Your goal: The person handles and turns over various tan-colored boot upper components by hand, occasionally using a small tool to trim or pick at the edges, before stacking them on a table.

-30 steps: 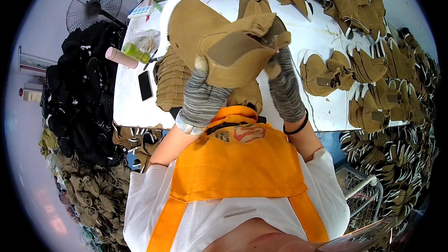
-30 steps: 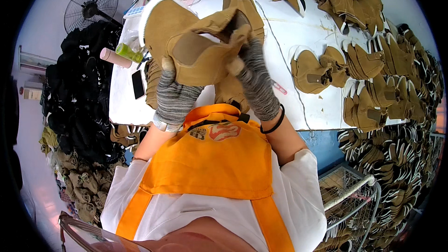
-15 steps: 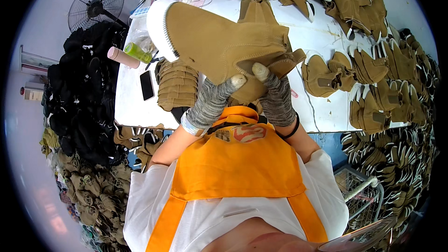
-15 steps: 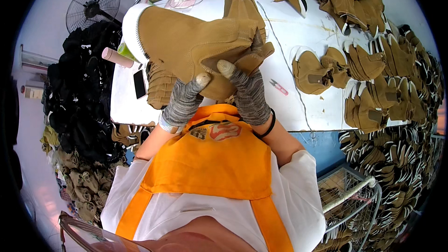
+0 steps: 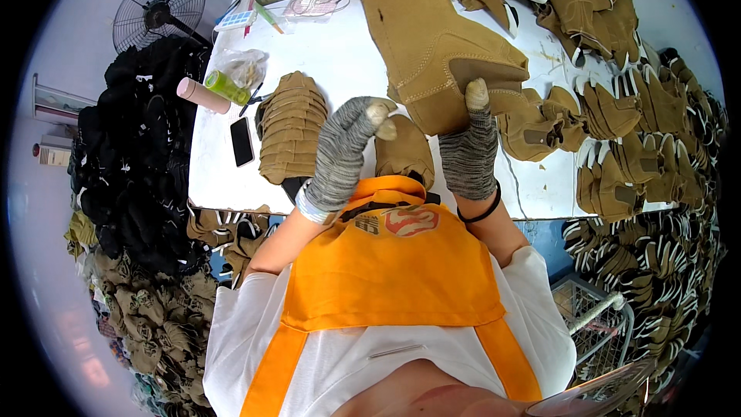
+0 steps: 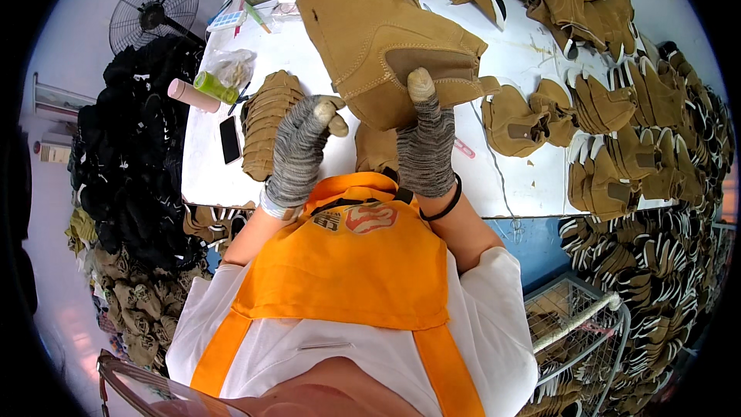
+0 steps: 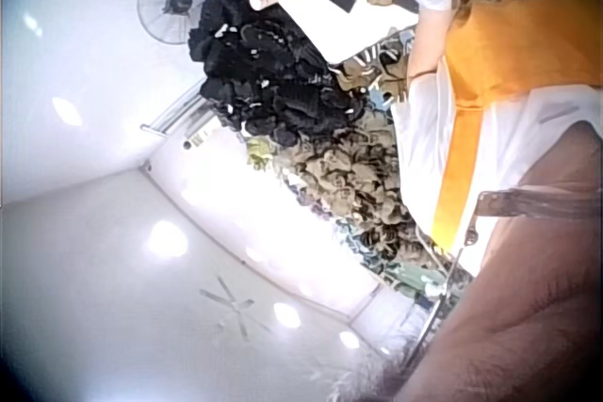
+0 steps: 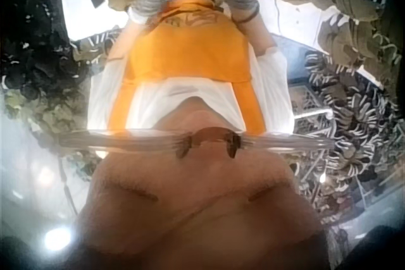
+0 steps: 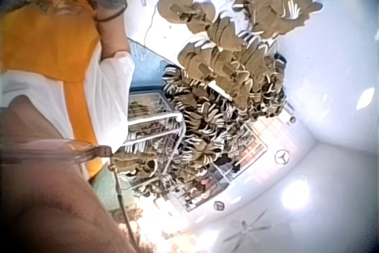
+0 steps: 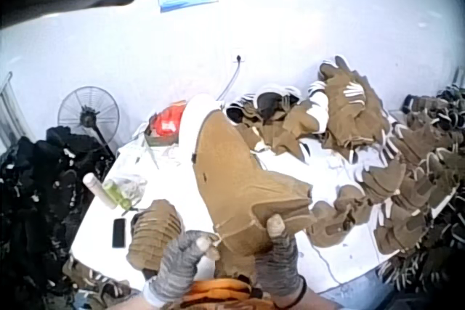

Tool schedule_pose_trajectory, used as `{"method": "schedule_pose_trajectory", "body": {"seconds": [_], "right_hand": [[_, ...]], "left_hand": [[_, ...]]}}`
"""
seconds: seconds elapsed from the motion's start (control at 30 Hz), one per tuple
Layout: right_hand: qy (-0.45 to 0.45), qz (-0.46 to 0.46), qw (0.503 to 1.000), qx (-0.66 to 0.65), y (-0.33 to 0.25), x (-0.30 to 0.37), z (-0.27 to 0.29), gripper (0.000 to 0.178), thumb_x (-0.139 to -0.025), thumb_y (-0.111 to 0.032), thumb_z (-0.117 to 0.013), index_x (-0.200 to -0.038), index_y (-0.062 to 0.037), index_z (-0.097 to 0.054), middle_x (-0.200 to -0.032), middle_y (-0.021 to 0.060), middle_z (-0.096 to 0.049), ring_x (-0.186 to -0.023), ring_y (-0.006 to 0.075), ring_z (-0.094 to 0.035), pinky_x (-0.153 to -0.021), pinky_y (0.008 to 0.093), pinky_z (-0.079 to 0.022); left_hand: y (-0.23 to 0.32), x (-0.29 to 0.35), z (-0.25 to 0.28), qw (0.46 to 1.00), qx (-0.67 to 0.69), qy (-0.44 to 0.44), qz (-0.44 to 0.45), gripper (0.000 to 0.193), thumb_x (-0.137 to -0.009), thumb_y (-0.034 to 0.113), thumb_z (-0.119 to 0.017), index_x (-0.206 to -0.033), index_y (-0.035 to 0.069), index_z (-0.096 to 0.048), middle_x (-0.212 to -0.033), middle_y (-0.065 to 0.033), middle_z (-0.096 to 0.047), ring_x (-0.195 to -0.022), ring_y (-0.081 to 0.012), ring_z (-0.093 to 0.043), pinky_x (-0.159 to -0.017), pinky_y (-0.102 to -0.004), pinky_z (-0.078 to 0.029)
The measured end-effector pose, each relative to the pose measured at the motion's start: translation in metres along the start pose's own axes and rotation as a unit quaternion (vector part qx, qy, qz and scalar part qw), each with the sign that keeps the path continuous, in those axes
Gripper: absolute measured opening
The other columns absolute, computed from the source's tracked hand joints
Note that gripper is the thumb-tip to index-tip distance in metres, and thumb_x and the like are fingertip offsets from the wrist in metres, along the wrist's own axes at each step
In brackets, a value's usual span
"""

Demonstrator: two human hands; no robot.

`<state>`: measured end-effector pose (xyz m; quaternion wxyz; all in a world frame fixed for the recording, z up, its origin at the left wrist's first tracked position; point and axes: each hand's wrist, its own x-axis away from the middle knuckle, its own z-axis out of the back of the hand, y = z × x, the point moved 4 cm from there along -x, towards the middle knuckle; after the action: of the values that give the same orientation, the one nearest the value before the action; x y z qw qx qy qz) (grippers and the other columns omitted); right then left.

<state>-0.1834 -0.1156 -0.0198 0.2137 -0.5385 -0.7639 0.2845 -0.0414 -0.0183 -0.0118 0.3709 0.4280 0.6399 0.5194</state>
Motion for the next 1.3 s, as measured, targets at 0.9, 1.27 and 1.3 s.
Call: {"method": "schedule_pose_trajectory", "body": {"seconds": [0.9,1.27,1.3], "right_hand": [[-0.224,0.519,0.602,0.564,-0.063,0.010,-0.017,0.051,-0.059,-0.023,-0.081,-0.106,-0.0250,-0.063,-0.126,0.0099,-0.052,-0.118,0.0345,-0.048,-0.105,0.0532,-0.025],[-0.200,0.502,0.612,0.577,-0.063,0.008,-0.002,0.050,-0.063,-0.020,-0.079,-0.109,-0.0267,-0.062,-0.126,0.0096,-0.052,-0.119,0.0339,-0.047,-0.104,0.0499,-0.029],[-0.203,0.503,0.622,0.565,-0.062,0.006,0.000,0.051,-0.063,-0.019,-0.079,-0.110,-0.0264,-0.061,-0.126,0.0099,-0.052,-0.119,0.0337,-0.047,-0.103,0.0494,-0.031]], "left_hand": [[0.031,-0.013,0.093,0.931,0.329,0.092,-0.132,0.063,-0.087,0.034,-0.062,-0.133,-0.001,-0.036,-0.130,-0.0141,-0.045,-0.120,-0.0289,-0.044,-0.104,-0.0460,-0.036],[0.040,-0.005,0.099,0.919,0.352,0.085,-0.155,0.055,-0.091,0.030,-0.057,-0.132,0.000,-0.038,-0.130,-0.0153,-0.045,-0.121,-0.0292,-0.043,-0.105,-0.0455,-0.034],[0.042,-0.005,0.094,0.926,0.327,0.095,-0.161,0.056,-0.090,0.032,-0.059,-0.131,0.000,-0.039,-0.129,-0.0148,-0.046,-0.120,-0.0283,-0.044,-0.104,-0.0445,-0.035]]}}
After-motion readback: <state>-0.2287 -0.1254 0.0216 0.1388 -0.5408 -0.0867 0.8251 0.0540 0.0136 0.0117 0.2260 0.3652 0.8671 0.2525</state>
